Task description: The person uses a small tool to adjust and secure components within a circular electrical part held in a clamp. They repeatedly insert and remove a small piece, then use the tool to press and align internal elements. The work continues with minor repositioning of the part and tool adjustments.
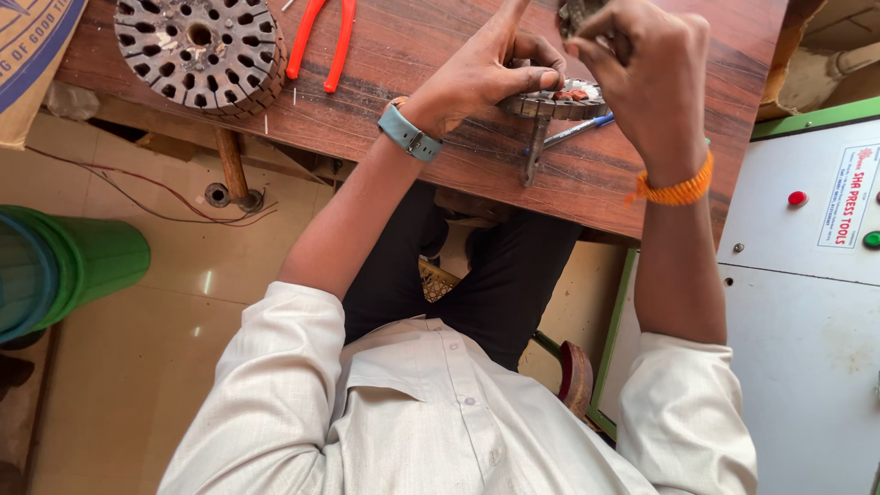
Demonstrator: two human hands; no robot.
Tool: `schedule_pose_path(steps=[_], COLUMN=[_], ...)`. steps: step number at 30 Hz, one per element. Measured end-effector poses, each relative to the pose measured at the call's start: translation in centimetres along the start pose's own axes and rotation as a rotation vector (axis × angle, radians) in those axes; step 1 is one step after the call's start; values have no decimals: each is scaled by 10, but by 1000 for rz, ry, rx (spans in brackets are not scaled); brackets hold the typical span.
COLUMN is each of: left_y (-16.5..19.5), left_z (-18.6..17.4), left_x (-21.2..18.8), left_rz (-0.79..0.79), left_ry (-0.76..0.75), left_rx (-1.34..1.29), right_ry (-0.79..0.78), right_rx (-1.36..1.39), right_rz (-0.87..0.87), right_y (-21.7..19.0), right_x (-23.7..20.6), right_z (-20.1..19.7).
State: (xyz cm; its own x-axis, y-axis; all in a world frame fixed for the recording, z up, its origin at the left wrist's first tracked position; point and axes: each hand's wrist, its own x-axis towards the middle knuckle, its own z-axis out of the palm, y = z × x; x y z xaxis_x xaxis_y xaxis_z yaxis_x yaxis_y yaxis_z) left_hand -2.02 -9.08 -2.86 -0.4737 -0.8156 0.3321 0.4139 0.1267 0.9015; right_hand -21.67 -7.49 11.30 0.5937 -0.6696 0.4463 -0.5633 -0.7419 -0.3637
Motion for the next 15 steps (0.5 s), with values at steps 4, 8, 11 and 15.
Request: schedule_pose_path(steps=[4,8,11,15], left_y=[-3,-6,-6,-3], left_z=[-10,-12,-11,-9], left_x=[-4,-4,-4,-3], left_rz=[81,123,213,295], left_ry=[-56,-51,-7,1], left_rx=[143,272,460,522], right_ry=[-43,-47,-1,94], right_rx=[-44,39,36,82], right_rz=[130,240,282,327], right_y=[-25,-41,-48,-53], right_x=[-22,-45,-56,-61], right_z=[-9,-3,4,11])
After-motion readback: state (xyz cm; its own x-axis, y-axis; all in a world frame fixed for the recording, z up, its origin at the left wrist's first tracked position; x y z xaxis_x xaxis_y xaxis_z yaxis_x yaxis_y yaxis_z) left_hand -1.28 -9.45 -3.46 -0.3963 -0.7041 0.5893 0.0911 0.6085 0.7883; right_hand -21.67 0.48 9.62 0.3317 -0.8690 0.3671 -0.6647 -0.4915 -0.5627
